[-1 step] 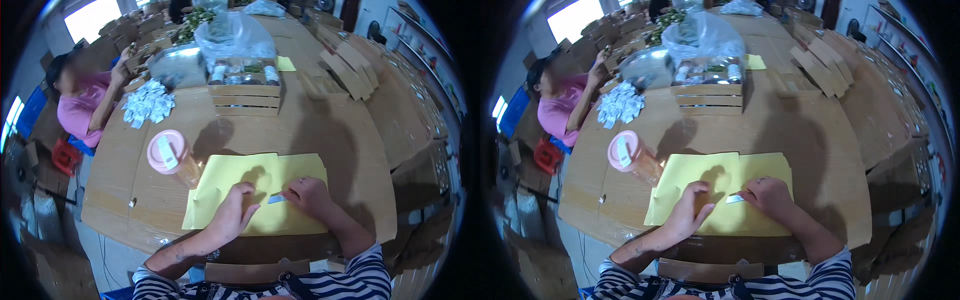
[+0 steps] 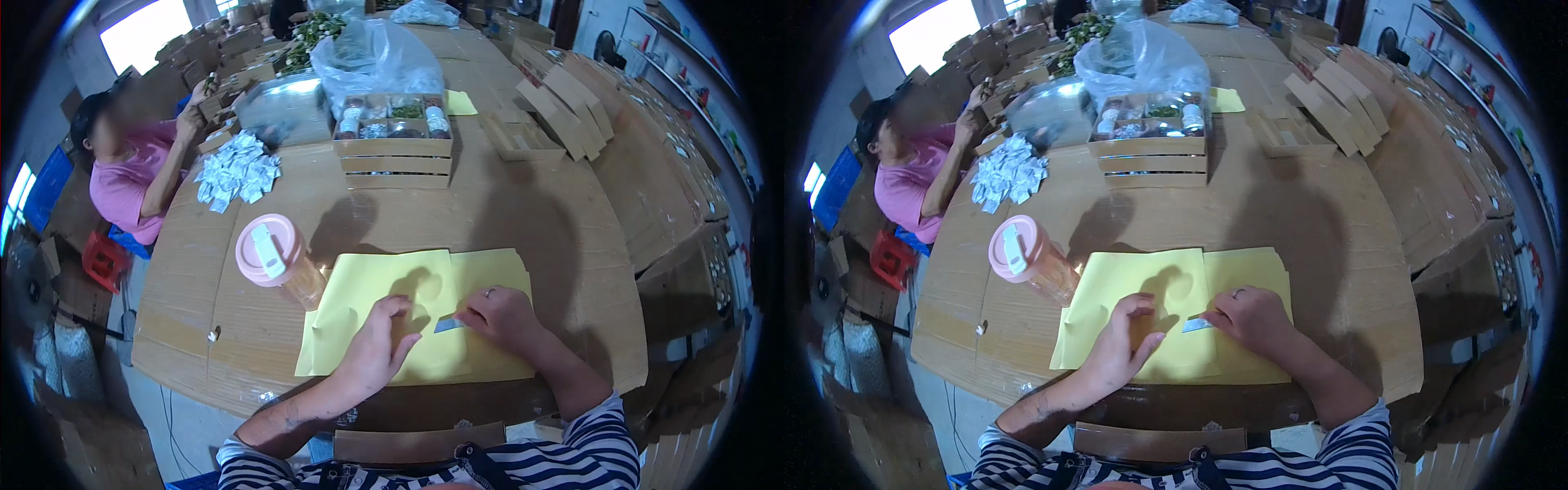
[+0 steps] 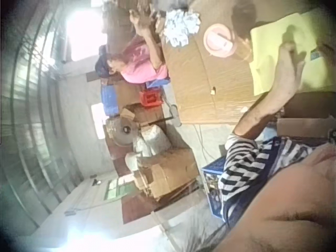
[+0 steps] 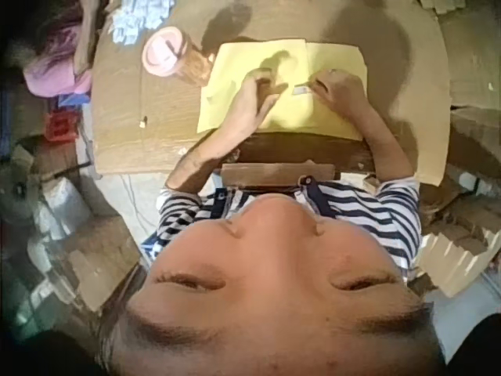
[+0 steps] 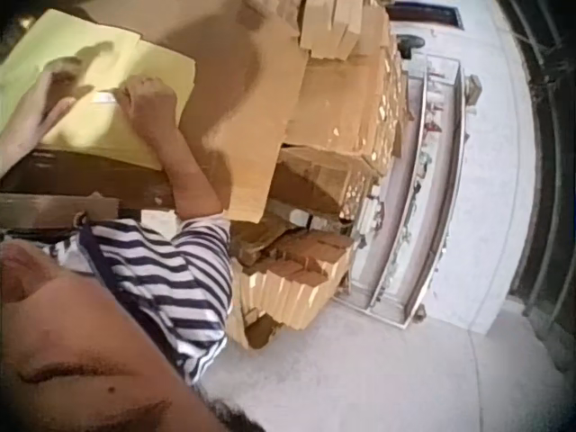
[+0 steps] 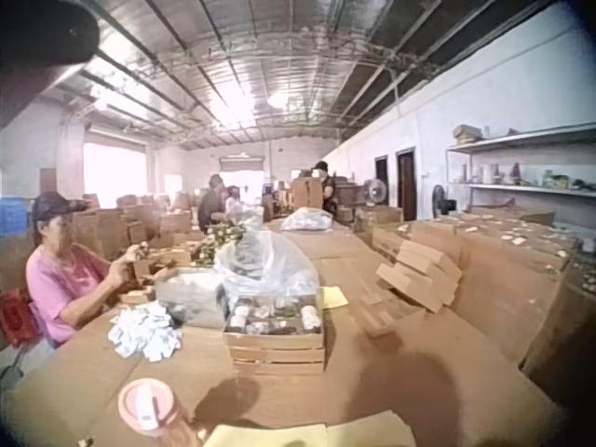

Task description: Sealing and organizing boxes of decorative ornaments at a packaging workstation.

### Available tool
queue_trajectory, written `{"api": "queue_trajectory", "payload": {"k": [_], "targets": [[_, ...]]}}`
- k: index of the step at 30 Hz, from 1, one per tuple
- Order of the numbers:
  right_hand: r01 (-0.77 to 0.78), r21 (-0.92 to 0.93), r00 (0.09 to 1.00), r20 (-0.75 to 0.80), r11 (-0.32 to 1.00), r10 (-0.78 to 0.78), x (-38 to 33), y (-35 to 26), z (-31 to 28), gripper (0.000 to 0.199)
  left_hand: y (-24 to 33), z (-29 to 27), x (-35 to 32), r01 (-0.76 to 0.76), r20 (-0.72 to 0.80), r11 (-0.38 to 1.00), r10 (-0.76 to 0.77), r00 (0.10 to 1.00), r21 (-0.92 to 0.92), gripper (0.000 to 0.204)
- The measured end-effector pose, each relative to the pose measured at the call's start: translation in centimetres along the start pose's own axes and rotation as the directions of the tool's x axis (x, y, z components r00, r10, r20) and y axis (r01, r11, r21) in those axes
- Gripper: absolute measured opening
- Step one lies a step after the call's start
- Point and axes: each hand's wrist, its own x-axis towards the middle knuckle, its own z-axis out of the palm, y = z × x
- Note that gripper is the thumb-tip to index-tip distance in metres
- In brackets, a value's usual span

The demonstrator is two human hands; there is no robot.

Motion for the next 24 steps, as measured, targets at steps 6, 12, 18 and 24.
{"api": "queue_trajectory", "payload": {"k": [6,12,18,24], "targets": [[0.08,-0.027,0.994,0.083,0.996,-0.077,-0.1,0.0,-0.2,0.025,0.7,0.0,0.3,-0.027,0.034,0.983,0.021,0.999,0.183,0.075],[-0.031,-0.018,0.996,0.078,0.999,0.032,1.6,-1.3,0.0,0.03,-0.4,-0.3,0.0,-0.01,0.014,0.941,0.005,1.0,0.338,0.089],[-0.038,0.049,0.998,-0.055,0.998,0.041,2.5,-1.3,2.2,0.027,-2.1,-0.4,1.1,0.164,-0.105,0.956,-0.142,0.984,0.245,0.093],[0.017,0.067,0.993,-0.121,0.998,-0.009,2.4,-1.2,2.6,0.025,-2.0,-0.5,1.9,0.248,-0.102,0.961,-0.237,0.966,0.125,0.089]]}}
